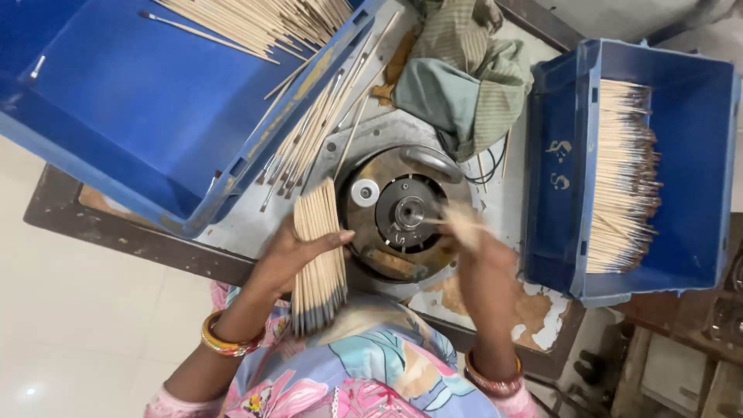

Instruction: The person holds a bundle of thin wooden sticks in the left hand and repeatedly feeds them one by one into a rotating central machine part with the right hand. The processed sticks are then placed into a blue bin on the right. The person occasionally pauses to adjust the bundle or remove a single stick before resuming the feeding process.

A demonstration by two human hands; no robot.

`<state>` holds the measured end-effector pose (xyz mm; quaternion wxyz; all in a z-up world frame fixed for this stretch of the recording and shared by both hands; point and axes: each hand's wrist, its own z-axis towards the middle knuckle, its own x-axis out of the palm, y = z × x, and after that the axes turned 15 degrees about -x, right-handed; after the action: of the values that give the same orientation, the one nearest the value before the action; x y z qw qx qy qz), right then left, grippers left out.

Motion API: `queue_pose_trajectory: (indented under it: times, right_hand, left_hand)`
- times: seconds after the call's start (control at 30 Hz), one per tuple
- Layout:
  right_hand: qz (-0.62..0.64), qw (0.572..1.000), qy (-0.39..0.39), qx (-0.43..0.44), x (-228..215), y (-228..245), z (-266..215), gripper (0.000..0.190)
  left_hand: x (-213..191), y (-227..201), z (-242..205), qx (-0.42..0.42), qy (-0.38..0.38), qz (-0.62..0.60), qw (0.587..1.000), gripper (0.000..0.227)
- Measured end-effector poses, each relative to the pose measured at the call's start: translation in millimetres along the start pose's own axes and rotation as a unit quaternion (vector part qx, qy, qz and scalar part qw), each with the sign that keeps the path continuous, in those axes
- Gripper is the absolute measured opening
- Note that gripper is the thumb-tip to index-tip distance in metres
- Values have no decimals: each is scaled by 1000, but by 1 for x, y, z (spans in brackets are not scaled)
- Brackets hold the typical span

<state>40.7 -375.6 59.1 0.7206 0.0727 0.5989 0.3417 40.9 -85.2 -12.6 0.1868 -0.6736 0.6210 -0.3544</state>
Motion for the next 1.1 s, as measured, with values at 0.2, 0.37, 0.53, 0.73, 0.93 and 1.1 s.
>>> queue_pose_trajectory:
  times: [0.2,0.37,0.53,0.73,0.93,1.1]
  right_hand:
    - [-138,984,113,14,50,-2,15,17]
    - [-23,998,43,-34,44,12,26,25]
    - [250,924,-57,285,22,47,11,22]
    - [67,991,115,29,-8,29,6,17]
    - [-115,946,252,167,41,-23,19,23]
    - [-63,994,83,-16,51,-8,20,21]
  left_hand:
    - [-11,34,-12,-98,39,-261,959,47]
    - [-13,38,-9,-101,39,-186,977,47]
    - [11,10,-20,25,31,8,999,53]
    - [24,-24,-4,243,76,256,933,58]
    - [4,14,3,13,31,-61,998,66]
    - [-14,33,-11,-164,29,-219,961,52]
